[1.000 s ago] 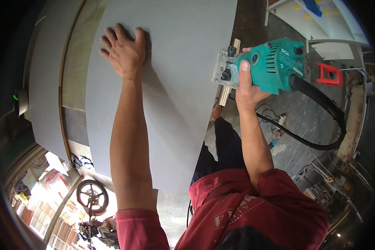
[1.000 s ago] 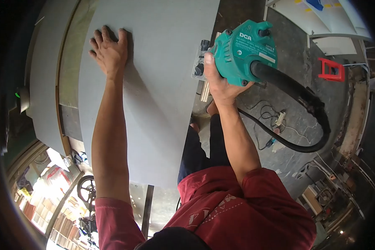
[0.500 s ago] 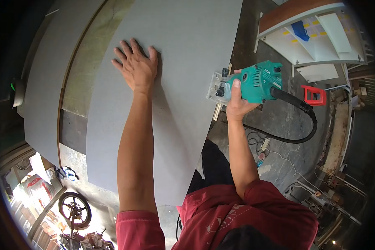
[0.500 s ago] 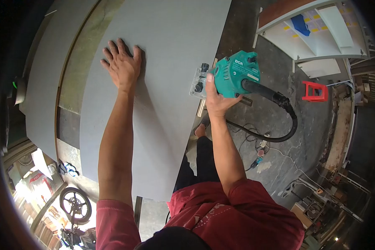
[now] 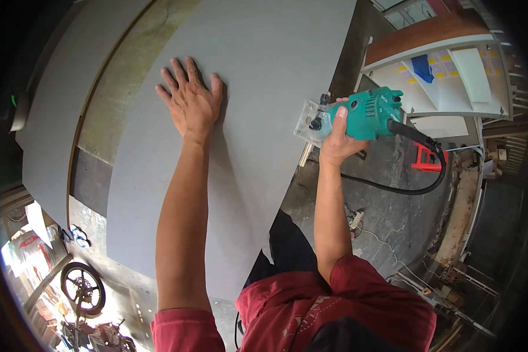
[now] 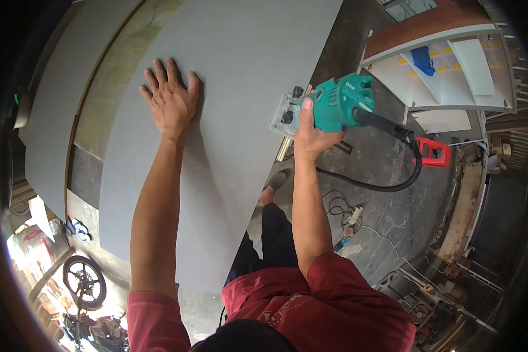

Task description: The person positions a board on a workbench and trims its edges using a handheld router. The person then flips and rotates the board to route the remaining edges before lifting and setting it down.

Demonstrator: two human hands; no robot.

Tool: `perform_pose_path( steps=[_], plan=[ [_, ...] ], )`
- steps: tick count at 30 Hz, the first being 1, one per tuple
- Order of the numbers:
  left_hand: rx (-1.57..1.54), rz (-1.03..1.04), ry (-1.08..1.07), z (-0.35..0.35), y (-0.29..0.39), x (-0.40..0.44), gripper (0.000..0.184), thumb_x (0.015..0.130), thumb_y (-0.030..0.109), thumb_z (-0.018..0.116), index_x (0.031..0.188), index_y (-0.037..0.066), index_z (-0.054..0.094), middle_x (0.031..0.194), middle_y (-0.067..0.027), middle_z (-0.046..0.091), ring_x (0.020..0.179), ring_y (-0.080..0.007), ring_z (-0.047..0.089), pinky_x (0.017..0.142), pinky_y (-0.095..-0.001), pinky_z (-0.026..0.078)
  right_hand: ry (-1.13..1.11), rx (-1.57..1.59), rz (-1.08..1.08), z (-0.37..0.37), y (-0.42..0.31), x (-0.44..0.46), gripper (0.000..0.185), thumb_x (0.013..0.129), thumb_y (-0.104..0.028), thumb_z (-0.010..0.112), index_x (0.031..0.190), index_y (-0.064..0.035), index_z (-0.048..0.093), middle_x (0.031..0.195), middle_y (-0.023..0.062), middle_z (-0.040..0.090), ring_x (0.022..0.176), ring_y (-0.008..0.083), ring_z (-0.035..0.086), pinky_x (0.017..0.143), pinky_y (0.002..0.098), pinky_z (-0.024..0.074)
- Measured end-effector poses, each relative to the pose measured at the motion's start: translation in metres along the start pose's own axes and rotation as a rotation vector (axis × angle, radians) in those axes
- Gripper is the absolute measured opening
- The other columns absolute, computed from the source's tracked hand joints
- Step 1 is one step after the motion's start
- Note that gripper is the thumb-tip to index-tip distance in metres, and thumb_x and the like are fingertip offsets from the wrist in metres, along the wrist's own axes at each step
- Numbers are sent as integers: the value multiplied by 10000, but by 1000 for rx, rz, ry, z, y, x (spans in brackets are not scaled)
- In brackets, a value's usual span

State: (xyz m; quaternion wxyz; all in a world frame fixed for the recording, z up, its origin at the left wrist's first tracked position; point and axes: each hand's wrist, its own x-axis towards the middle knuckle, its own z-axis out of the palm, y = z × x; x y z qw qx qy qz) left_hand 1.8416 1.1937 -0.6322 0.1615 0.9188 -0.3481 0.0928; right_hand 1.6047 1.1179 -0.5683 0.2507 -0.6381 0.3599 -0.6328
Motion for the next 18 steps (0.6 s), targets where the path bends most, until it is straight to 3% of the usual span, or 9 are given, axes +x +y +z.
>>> perform_pose_path(
  steps=[8, 10, 16, 18],
  plan=[
    [7, 20, 17, -2, 0, 1, 676, 970, 475, 463, 1517, 81, 414, 1590, -182, 346, 1494, -391, 248, 1211, -567, 179, 25, -26, -80, 16, 44, 46, 258, 879, -140, 697, 1007, 77, 644, 925, 125, 698, 834, 206, 659, 767, 347, 530],
    [16, 18, 10, -3, 1, 2, 673, 972, 475, 465, 1517, 86, 415, 1592, -177, 346, 1493, -391, 250, 1210, -566, 180, 57, 37, -55, 21, 56, 57, 310, 836, -180, 788, 996, 51, 659, 919, 101, 708, 817, 189, 670, 750, 333, 532],
    [38, 25, -34, -2, 5, 1, 661, 981, 472, 467, 1527, 104, 407, 1608, -148, 331, 1501, -382, 244, 1217, -554, 172, 113, -21, -125, 40, 82, 99, 308, 852, -176, 758, 1005, 68, 650, 922, 119, 702, 825, 202, 659, 768, 350, 526],
    [14, 33, 0, -3, 3, 2, 658, 963, 441, 490, 1509, 80, 433, 1586, -185, 356, 1487, -404, 267, 1211, -565, 182, 122, -8, -150, 46, 97, 115, 320, 849, -185, 765, 1008, 66, 646, 918, 118, 700, 824, 205, 659, 771, 353, 524]
  ],
)
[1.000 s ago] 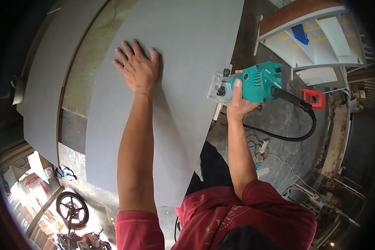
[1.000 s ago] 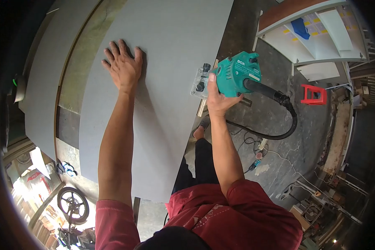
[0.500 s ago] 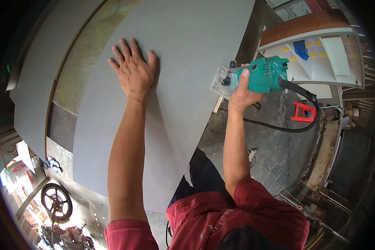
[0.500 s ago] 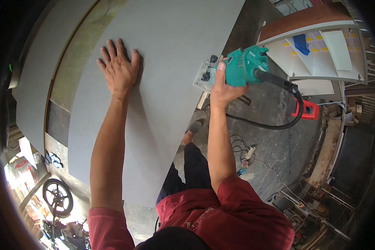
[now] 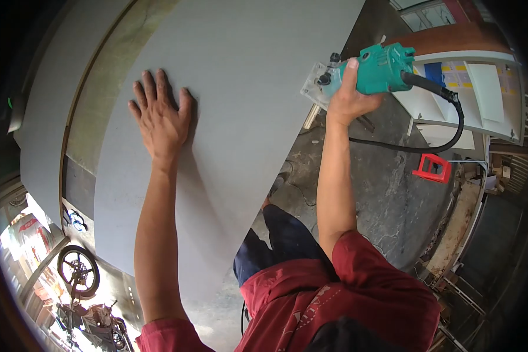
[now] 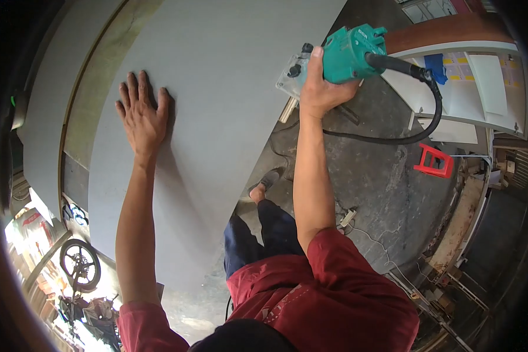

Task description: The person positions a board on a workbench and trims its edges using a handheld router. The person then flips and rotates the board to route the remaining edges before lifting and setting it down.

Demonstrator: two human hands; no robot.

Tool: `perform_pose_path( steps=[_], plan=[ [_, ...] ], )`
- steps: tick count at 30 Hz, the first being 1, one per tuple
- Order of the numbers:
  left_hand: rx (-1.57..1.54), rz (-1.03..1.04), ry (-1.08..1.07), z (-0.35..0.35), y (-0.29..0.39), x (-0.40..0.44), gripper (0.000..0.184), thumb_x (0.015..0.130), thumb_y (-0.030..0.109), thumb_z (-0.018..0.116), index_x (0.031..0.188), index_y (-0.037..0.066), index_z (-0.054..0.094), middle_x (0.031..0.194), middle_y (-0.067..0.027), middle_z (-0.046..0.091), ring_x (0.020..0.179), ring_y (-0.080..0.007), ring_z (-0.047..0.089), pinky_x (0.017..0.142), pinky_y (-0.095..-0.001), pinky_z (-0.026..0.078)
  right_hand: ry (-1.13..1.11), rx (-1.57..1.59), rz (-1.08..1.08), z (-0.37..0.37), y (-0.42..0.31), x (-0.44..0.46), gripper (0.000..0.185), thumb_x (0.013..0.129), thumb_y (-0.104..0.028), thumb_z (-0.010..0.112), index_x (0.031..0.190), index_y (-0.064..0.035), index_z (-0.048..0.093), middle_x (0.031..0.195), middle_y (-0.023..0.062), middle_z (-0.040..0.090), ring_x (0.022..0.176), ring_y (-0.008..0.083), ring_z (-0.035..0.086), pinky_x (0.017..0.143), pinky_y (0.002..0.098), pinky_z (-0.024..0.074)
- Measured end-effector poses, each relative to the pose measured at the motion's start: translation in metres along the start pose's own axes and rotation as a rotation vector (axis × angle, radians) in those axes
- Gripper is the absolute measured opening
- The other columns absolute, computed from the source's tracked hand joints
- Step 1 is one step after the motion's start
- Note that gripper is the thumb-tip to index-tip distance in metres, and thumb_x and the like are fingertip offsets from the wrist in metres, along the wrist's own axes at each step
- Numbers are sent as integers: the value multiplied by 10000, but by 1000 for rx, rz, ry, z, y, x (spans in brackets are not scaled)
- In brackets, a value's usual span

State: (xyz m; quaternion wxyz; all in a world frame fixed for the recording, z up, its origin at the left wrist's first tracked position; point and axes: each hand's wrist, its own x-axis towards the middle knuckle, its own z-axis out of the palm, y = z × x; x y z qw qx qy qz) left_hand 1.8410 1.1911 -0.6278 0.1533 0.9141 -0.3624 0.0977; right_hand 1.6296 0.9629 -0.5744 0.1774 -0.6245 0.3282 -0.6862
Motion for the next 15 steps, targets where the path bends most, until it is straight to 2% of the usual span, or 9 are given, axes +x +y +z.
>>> perform_pose_path(
  steps=[7, 15],
  plan=[
    [19, -6, -47, -3, 1, 4, 655, 969, 428, 486, 1524, 88, 410, 1599, -174, 338, 1494, -398, 252, 1213, -561, 173, -11, -11, -87, 21, 51, 42, 391, 835, -210, 789, 1064, 54, 616, 971, 126, 693, 868, 219, 657, 811, 357, 517],
    [5, -24, -115, -12, 7, 10, 642, 970, 378, 504, 1537, 102, 388, 1610, -166, 317, 1497, -403, 240, 1214, -560, 162, -1, -27, -48, 48, 94, 83, 393, 840, -204, 793, 1076, 59, 620, 1008, 133, 694, 896, 226, 661, 831, 356, 523]
  ],
)
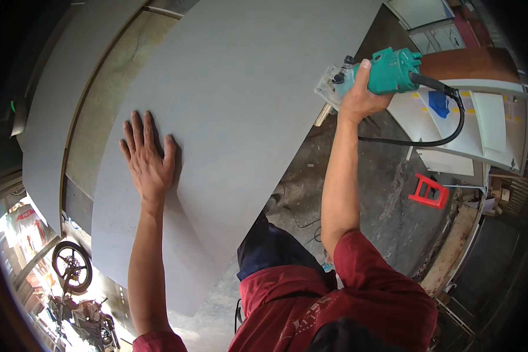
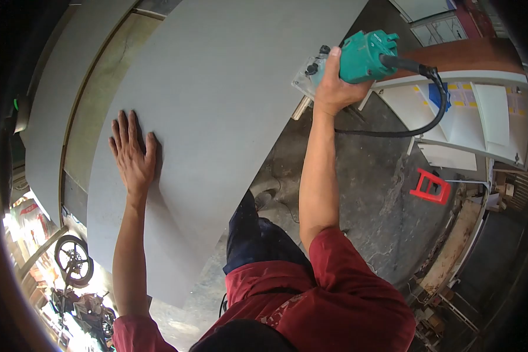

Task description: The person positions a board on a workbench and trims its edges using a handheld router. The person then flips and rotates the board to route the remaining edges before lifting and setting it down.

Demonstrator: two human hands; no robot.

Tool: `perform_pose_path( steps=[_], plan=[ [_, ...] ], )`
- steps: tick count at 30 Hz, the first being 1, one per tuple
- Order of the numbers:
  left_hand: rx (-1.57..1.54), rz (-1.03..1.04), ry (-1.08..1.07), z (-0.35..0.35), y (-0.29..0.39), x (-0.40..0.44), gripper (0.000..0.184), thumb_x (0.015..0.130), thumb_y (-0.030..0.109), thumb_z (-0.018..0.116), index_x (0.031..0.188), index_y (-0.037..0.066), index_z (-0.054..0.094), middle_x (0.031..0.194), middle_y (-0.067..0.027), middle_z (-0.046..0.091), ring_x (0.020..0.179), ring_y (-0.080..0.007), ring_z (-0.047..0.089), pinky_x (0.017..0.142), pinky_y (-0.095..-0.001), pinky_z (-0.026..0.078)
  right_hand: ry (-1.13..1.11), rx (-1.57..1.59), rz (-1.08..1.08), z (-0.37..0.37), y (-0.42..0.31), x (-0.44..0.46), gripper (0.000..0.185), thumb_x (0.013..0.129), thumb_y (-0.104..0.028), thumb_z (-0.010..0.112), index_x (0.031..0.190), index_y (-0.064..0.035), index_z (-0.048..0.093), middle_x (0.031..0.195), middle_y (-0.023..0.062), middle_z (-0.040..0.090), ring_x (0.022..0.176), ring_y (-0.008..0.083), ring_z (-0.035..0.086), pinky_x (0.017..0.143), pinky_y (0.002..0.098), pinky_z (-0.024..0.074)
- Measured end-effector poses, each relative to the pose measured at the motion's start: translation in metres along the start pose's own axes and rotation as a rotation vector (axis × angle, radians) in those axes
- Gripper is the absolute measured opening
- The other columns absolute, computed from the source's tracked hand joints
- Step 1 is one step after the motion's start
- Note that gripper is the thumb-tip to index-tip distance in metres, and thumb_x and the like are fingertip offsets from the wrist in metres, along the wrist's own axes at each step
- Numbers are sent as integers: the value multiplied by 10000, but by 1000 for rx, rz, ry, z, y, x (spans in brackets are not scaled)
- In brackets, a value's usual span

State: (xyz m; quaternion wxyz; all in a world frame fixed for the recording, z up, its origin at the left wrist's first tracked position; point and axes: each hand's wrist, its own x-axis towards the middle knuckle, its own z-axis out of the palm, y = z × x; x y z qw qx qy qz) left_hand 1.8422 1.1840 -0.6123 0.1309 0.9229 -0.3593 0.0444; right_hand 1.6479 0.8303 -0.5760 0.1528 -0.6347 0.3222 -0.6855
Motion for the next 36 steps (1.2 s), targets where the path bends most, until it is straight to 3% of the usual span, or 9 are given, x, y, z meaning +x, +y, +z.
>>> perform_pose_path(
  steps=[7, 11, 14, 19, 21, 24, 29, 30, 36],
  plan=[
    [23, -3, -95, -1, -7, 3, 655, 979, 325, 472, 1579, 126, 304, 1654, -135, 226, 1531, -371, 164, 1217, -567, 120, -34, 27, 52, 24, 38, 28, 345, 861, -183, 765, 1056, 69, 634, 955, 140, 698, 816, 206, 672, 743, 324, 547],
    [-31, -39, -35, 16, -9, 17, 675, 941, 311, 556, 1557, 127, 349, 1601, -189, 303, 1514, -385, 204, 1208, -581, 135, -80, 26, 108, 38, 57, 36, 327, 874, -175, 741, 1040, 84, 630, 935, 140, 695, 807, 211, 674, 733, 329, 553],
    [-99, -47, 64, 43, 10, 94, 682, 907, 336, 654, 1508, 111, 423, 1559, -217, 355, 1475, -405, 272, 1200, -552, 189, -113, -6, 109, 48, 60, 35, 327, 881, -164, 723, 1046, 98, 618, 932, 145, 690, 807, 220, 674, 729, 340, 560],
    [-235, 13, 190, 112, 78, 261, 650, 880, 420, 630, 1404, 50, 528, 1489, -220, 450, 1412, -351, 386, 1200, -504, 222, -70, 7, 109, 61, 83, 48, 310, 889, -136, 704, 1064, 100, 606, 933, 149, 685, 801, 222, 672, 729, 344, 563],
    [-172, -9, 233, 130, 114, 298, 692, 862, 482, 614, 1394, 47, 539, 1476, -239, 453, 1397, -380, 395, 1184, -571, 213, -63, 32, 109, 67, 88, 52, 308, 890, -135, 704, 1062, 101, 606, 930, 150, 686, 794, 222, 672, 729, 343, 563],
    [-156, -58, 202, 139, 154, 329, 727, 858, 522, 592, 1409, 52, 525, 1487, -247, 440, 1413, -399, 370, 1179, -600, 202, -29, 87, 135, 77, 101, 62, 311, 868, -149, 741, 1032, 85, 618, 916, 137, 693, 790, 208, 671, 727, 333, 553],
    [28, 46, 280, 150, 201, 347, 732, 919, 551, 530, 1483, 88, 459, 1555, -219, 372, 1484, -405, 257, 1196, -598, 178, -17, 127, 149, 89, 129, 92, 327, 849, -166, 780, 1006, 73, 621, 904, 124, 694, 784, 187, 665, 720, 317, 541],
    [-104, -89, -14, 86, 239, 333, 704, 976, 399, 394, 1550, 3, 295, 1647, -211, 180, 1541, -372, 87, 1257, -505, 30, -30, 120, 161, 91, 131, 97, 332, 852, -172, 779, 1008, 76, 623, 911, 129, 695, 782, 187, 665, 718, 319, 543],
    [-133, -61, -136, 99, 272, 369, 714, 987, 406, 367, 1553, -17, 265, 1652, -204, 161, 1545, -353, 76, 1262, -482, 19, -58, 89, 172, 103, 164, 126, 359, 863, -188, 770, 1031, 96, 627, 933, 144, 700, 780, 195, 669, 713, 321, 549]
  ],
)
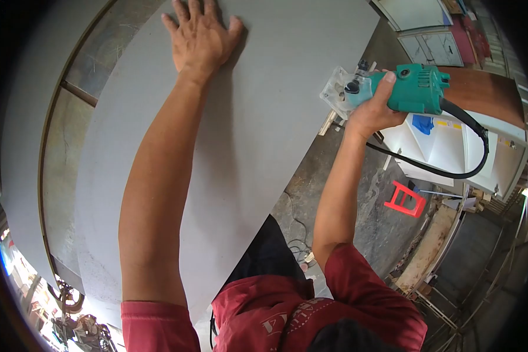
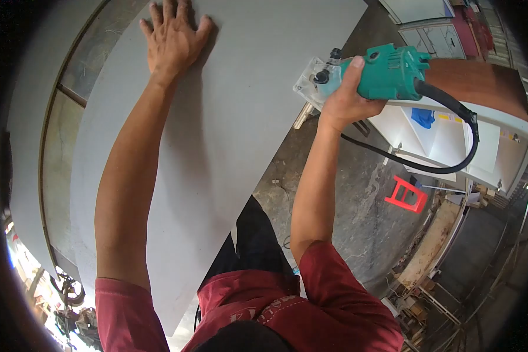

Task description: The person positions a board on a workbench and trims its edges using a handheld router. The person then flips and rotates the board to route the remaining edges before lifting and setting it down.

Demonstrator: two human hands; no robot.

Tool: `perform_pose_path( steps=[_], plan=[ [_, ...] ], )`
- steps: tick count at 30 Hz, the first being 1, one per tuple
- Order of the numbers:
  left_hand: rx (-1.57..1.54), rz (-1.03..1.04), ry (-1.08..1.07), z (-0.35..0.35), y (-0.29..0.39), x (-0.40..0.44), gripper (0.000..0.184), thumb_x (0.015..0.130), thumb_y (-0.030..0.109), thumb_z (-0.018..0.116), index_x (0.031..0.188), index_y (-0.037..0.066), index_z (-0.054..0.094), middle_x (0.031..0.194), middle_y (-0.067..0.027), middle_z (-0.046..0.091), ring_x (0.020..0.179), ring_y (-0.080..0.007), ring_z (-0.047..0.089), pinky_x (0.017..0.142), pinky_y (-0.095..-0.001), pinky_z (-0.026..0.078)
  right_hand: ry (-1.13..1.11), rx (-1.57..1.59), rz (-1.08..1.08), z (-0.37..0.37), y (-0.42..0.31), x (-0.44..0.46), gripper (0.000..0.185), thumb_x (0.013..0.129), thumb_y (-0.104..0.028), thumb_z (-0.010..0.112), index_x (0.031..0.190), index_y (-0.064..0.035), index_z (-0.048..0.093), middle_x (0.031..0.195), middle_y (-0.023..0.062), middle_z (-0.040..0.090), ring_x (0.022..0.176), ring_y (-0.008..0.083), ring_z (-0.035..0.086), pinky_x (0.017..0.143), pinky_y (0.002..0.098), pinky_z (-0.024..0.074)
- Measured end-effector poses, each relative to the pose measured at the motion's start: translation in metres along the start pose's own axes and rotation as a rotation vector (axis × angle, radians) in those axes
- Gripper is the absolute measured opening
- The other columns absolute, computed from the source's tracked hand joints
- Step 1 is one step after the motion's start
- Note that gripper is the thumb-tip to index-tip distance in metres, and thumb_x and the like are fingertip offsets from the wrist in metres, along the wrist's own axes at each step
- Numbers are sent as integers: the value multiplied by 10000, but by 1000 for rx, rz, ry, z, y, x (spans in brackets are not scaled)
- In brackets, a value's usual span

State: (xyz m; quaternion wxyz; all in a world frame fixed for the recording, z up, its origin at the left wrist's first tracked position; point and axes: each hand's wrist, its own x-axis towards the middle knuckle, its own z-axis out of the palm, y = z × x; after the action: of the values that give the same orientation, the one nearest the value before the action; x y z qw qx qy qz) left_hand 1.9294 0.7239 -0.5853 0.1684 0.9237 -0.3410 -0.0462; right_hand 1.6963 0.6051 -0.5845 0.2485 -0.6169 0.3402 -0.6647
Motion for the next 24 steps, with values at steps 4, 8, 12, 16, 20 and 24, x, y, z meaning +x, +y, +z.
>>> perform_pose_path(
  steps=[4, 8, 12, 16, 20, 24],
  plan=[
    [-25, 34, 65, 16, 16, 9, 700, 993, 401, 339, 1551, -17, 268, 1646, -214, 174, 1543, -349, 94, 1262, -481, 31, 42, 66, -14, 12, 18, 18, 373, 866, -192, 765, 1037, 110, 627, 934, 156, 699, 782, 205, 672, 696, 314, 551],
    [-34, 38, 48, 17, 19, 13, 712, 989, 413, 357, 1553, -12, 265, 1640, -226, 183, 1540, -358, 107, 1261, -484, 35, 10, 68, -9, 18, 33, 41, 350, 887, -167, 734, 1048, 108, 590, 939, 169, 668, 755, 220, 664, 669, 333, 581],
    [20, 31, 36, 17, 19, 17, 746, 982, 451, 377, 1555, -12, 258, 1643, -215, 184, 1536, -381, 106, 1260, -488, 27, 36, 67, -11, 29, 48, 58, 394, 868, -197, 770, 1042, 127, 628, 939, 173, 696, 781, 209, 669, 701, 319, 562],
    [94, 138, 288, 50, 0, 31, 670, 961, 497, 489, 1485, 80, 455, 1572, -217, 349, 1478, -409, 266, 1196, -586, 196, 50, 48, -6, 38, 58, 73, 406, 869, -208, 774, 1039, 131, 628, 939, 172, 692, 784, 208, 667, 707, 328, 565],
    [104, 146, 266, 50, -4, 24, 645, 970, 459, 472, 1478, 61, 451, 1562, -224, 359, 1462, -417, 293, 1191, -579, 216, 9, 16, 26, 43, 72, 87, 379, 886, -184, 740, 1084, 100, 586, 948, 169, 666, 793, 215, 659, 690, 336, 581],
    [101, 155, 262, 49, -5, 25, 660, 959, 452, 486, 1482, 51, 442, 1559, -231, 360, 1463, -420, 291, 1189, -585, 216, 8, 23, -30, 50, 95, 107, 402, 889, -189, 736, 1098, 118, 584, 959, 163, 671, 790, 214, 658, 696, 331, 574]
  ],
)
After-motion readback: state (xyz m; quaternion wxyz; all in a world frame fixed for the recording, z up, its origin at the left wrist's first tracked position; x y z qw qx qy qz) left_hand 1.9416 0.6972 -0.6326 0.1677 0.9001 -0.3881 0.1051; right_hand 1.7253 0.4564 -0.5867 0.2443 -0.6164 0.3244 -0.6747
